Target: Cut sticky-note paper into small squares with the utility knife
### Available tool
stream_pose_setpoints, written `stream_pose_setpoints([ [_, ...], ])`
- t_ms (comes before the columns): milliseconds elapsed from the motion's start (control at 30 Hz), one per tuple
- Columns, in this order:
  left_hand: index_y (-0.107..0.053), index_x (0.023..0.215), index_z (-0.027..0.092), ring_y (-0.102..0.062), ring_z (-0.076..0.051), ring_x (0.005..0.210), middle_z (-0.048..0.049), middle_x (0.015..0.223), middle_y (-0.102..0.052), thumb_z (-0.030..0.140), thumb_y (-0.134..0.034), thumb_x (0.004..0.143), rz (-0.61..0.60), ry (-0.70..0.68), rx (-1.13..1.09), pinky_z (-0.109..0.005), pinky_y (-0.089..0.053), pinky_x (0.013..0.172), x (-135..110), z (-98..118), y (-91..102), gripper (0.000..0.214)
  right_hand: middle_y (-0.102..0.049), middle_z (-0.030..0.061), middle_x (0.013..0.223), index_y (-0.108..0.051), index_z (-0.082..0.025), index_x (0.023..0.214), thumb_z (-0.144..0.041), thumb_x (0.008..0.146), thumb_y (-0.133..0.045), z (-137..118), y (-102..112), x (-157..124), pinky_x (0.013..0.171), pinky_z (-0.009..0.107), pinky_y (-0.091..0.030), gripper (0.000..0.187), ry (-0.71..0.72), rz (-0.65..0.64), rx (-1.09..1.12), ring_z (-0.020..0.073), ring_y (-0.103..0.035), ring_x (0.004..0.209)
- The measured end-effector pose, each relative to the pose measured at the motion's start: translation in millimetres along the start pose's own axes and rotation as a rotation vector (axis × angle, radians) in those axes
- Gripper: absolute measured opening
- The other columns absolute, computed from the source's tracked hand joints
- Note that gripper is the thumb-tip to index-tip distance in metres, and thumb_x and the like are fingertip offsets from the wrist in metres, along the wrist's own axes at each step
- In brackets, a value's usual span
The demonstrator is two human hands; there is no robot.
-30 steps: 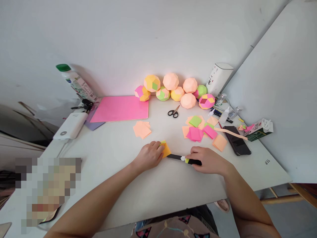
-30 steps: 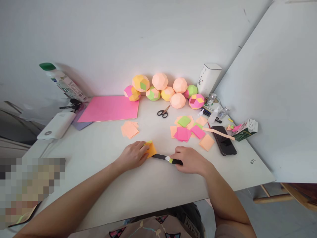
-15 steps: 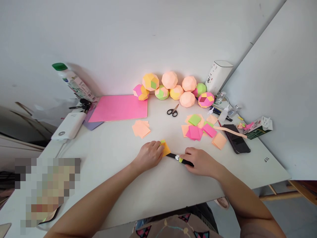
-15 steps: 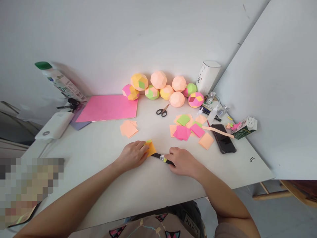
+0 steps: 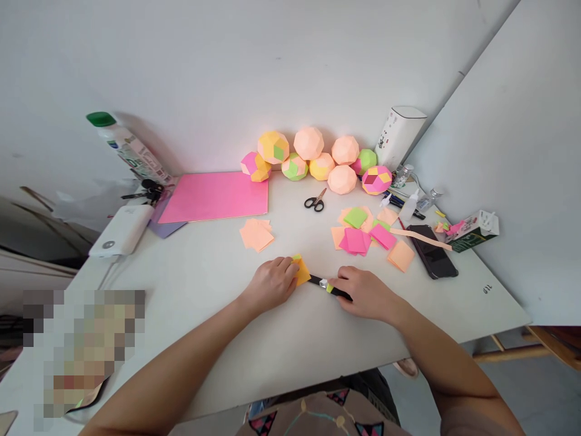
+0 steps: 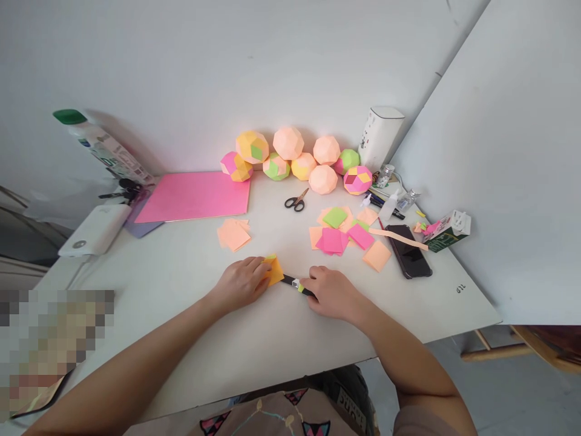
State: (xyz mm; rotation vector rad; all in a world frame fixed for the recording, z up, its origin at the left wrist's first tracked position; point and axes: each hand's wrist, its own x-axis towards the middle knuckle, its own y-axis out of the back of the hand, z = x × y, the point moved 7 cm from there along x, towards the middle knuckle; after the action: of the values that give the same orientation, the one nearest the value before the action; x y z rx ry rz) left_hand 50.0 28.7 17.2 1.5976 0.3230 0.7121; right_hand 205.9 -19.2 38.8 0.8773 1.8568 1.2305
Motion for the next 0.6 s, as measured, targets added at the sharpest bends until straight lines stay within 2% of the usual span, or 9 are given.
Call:
stream_pose_setpoints([
  [367,-0.052,0.086,0.017,-0.055,-0.02,0.07,-0.0067,0.081,-0.059,0.02,-0.043,0.088,-0.047,0.026,0.02,-0.029,-0.035,0.048,0.0,-0.4,-3.5,0.01,-0.06,0.0091,0.095,-0.065,-0.017,0.119,-0.017,0.082,-0.053,9.5,2.1,0.4,0.066,0.027,-0.045,0.039,-0.045,0.032,-0.007,0.0188,-0.057,0.081],
  [600,-0.053,0.089,0.016,-0.056,-0.019,0.072,-0.007,0.084,-0.059,0.018,-0.043,0.086,-0.018,0.02,0.023,-0.028,-0.038,0.05,-1.8,-1.1,-3.0,0.01,-0.06,0.0104,0.098,-0.062,-0.015,0.122,-0.018,0.083,-0.054,0.7,-3.5,11.2,0.068,0.029,-0.046,0.04,-0.028,0.062,-0.037,0.0206,-0.057,0.087],
])
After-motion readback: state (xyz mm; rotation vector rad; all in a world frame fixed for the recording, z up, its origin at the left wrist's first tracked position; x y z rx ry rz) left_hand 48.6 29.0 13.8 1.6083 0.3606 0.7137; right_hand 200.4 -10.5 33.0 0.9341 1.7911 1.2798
